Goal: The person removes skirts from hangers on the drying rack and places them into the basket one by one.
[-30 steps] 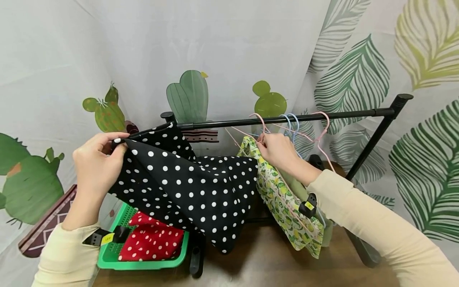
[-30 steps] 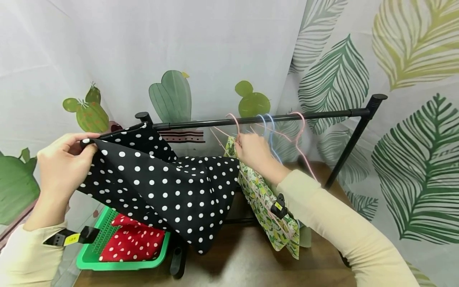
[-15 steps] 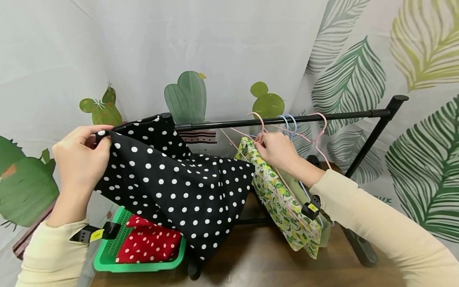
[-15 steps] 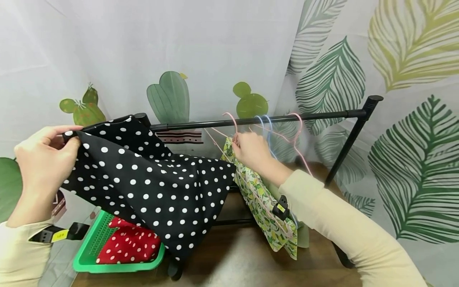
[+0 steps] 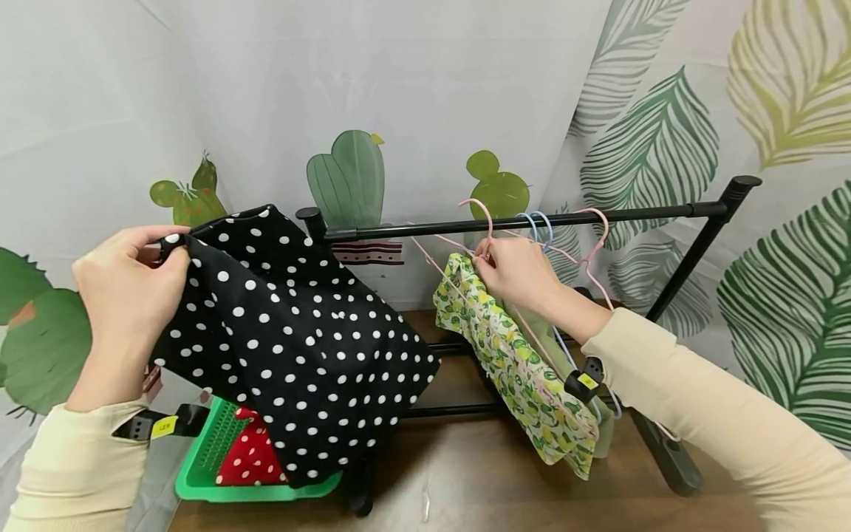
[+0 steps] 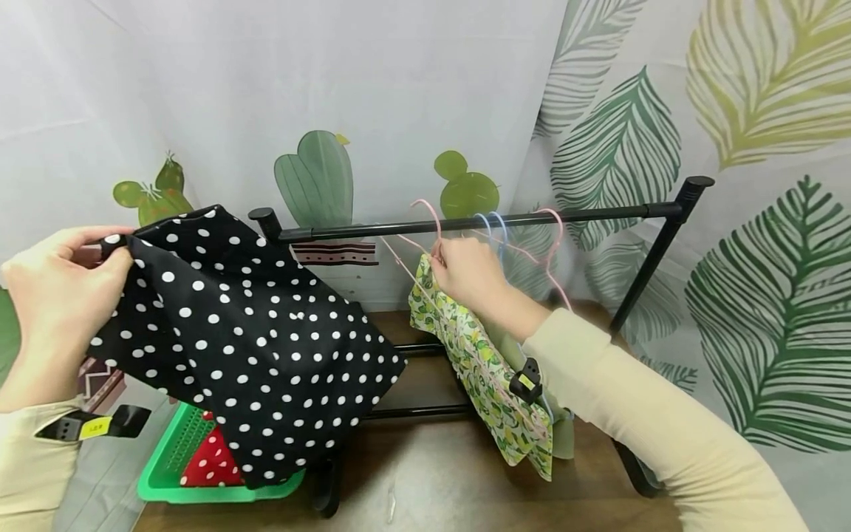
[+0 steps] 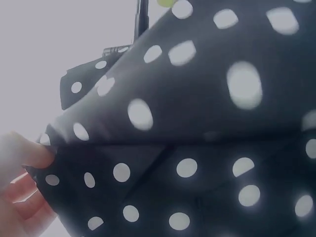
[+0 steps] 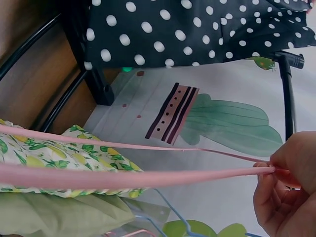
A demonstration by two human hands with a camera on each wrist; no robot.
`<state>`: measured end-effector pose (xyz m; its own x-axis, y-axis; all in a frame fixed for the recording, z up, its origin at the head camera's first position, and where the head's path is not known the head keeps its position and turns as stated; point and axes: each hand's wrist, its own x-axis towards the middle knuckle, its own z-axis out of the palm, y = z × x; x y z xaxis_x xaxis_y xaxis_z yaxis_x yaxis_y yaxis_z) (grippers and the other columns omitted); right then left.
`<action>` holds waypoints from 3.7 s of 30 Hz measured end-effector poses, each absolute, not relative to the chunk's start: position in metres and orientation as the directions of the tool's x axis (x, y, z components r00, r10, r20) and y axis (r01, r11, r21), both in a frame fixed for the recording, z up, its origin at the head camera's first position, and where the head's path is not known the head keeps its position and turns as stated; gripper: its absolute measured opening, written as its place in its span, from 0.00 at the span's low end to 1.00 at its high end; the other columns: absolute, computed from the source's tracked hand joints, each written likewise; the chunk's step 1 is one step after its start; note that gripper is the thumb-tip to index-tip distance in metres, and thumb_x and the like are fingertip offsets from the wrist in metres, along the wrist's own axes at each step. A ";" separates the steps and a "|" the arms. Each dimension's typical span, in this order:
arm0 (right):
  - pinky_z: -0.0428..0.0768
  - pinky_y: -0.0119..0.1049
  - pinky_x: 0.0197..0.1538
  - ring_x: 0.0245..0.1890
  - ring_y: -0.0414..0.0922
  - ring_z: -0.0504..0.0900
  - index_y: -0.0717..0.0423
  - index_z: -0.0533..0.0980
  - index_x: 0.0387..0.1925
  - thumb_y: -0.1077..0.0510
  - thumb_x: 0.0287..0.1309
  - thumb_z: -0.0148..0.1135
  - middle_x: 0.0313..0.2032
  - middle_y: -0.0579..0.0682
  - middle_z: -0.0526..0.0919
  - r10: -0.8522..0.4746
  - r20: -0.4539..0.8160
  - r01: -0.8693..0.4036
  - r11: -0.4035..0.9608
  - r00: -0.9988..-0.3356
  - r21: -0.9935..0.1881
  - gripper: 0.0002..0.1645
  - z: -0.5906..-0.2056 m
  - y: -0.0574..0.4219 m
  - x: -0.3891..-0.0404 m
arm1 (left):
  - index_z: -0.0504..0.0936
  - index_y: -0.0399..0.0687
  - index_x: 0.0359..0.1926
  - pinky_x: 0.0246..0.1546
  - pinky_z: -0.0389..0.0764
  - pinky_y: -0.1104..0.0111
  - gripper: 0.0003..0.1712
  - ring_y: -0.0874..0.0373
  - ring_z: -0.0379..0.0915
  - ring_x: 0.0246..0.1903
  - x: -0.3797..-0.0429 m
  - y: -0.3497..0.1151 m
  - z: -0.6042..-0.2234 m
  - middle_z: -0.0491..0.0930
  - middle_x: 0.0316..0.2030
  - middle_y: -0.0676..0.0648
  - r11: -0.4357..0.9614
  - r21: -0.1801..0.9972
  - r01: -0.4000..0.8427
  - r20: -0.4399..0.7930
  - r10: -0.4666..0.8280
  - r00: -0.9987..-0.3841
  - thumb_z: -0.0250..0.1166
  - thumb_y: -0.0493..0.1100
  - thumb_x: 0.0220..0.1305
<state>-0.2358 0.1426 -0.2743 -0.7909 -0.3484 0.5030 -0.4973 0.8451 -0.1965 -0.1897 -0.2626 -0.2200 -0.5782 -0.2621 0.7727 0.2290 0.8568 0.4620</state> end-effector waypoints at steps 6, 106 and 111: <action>0.62 0.35 0.16 0.14 0.42 0.69 0.58 0.81 0.35 0.59 0.59 0.54 0.23 0.50 0.82 -0.361 0.496 -0.509 0.837 -0.790 -0.201 0.11 -0.268 0.145 -0.235 | 0.87 0.47 0.37 0.37 0.60 0.76 0.17 0.90 0.56 0.17 -0.193 -0.276 -0.222 0.65 0.17 0.82 0.850 0.506 0.144 0.720 -0.325 -0.613 0.54 0.41 0.50; 0.60 0.24 0.17 0.11 0.29 0.59 0.43 0.82 0.33 0.61 0.55 0.60 0.25 0.35 0.78 -0.587 0.416 -0.677 0.729 -0.694 -0.101 0.09 -0.203 0.247 -0.190 | 0.82 0.49 0.43 0.17 0.63 0.47 0.16 0.35 0.74 0.27 -0.212 -0.289 -0.301 0.81 0.41 0.39 0.970 0.228 0.081 0.737 -0.118 -0.665 0.59 0.34 0.52; 0.59 0.23 0.15 0.10 0.28 0.58 0.42 0.82 0.33 0.63 0.53 0.62 0.26 0.36 0.80 -0.599 0.451 -0.697 0.713 -0.662 -0.077 0.11 -0.205 0.256 -0.186 | 0.81 0.49 0.47 0.19 0.64 0.46 0.18 0.32 0.73 0.30 -0.211 -0.288 -0.305 0.80 0.44 0.38 0.968 0.246 0.040 0.650 -0.134 -0.748 0.60 0.35 0.53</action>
<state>-0.1860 0.2562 -0.2054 -0.6617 -0.5987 0.4514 -0.6972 0.7127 -0.0768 -0.2110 -0.2879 -0.3051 -0.7480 -0.1341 0.6500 0.0402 0.9684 0.2461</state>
